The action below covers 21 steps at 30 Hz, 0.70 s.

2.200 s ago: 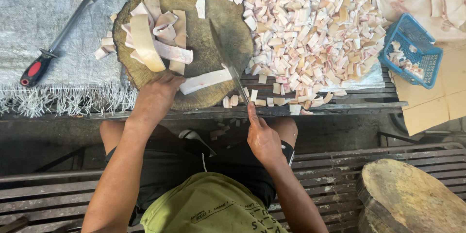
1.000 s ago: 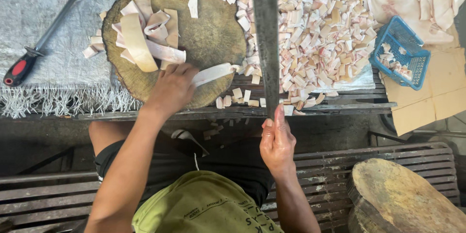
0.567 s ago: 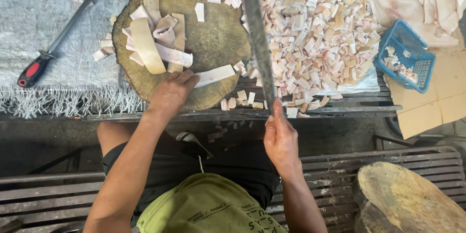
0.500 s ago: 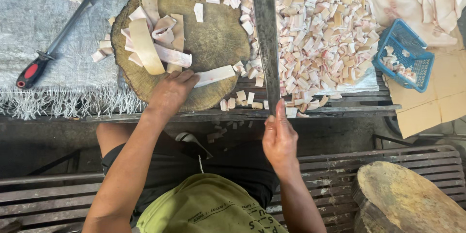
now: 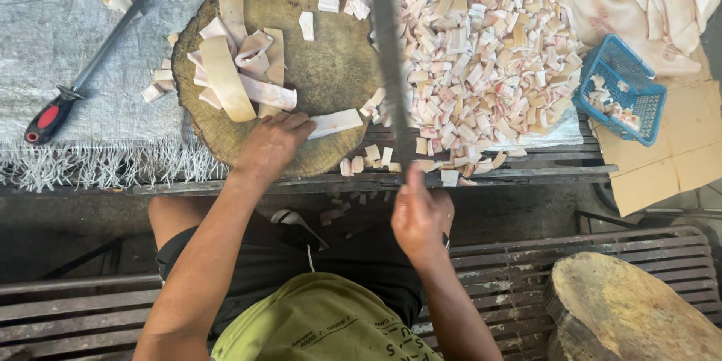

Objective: The person sits on a low bench and uses a large knife to chop strips of pork belly into small cubes on a round wooden cutting board. The chopped pieces accumulate on a white sheet beside the board. The person occasionally gathers and moves the chopped meat with both hands.

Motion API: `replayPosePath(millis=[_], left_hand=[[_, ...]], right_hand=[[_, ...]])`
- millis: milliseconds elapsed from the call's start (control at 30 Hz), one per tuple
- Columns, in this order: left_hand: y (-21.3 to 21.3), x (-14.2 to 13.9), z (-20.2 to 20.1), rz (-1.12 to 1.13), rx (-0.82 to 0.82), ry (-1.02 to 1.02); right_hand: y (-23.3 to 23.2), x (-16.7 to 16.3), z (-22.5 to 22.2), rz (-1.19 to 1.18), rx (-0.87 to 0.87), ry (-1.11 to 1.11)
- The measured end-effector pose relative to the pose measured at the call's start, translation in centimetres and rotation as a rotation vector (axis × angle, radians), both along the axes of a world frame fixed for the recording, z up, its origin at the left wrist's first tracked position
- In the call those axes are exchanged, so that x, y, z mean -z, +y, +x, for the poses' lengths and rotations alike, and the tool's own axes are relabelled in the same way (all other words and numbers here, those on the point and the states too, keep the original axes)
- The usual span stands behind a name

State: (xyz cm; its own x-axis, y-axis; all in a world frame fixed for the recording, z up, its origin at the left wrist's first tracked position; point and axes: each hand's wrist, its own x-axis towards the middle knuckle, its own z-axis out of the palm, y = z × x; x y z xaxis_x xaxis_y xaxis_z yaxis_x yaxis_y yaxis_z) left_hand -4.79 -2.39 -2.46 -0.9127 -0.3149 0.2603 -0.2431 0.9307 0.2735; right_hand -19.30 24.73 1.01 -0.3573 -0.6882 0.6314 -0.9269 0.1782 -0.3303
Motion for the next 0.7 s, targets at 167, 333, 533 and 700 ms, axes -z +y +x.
replayPosePath(millis=[167, 333, 533, 700], left_hand=[[0.3, 0.1, -0.6, -0.003, 0.001, 0.001], [0.5, 0.7, -1.0, 0.009, 0.015, 0.008], [0.8, 0.9, -1.8, -0.003, 0.022, 0.038], [0.8, 0.8, -2.8, -0.015, 0.033, 0.0]], right_hand=[[-0.2, -0.3, -0.6, 0.338, -0.006, -0.117], [1.4, -0.6, -0.7, 0.048, -0.036, -0.249], [0.0, 1.0, 0.6, 0.424, -0.046, -0.288], [1.9, -0.6, -0.8, 0.182, 0.001, -0.209]])
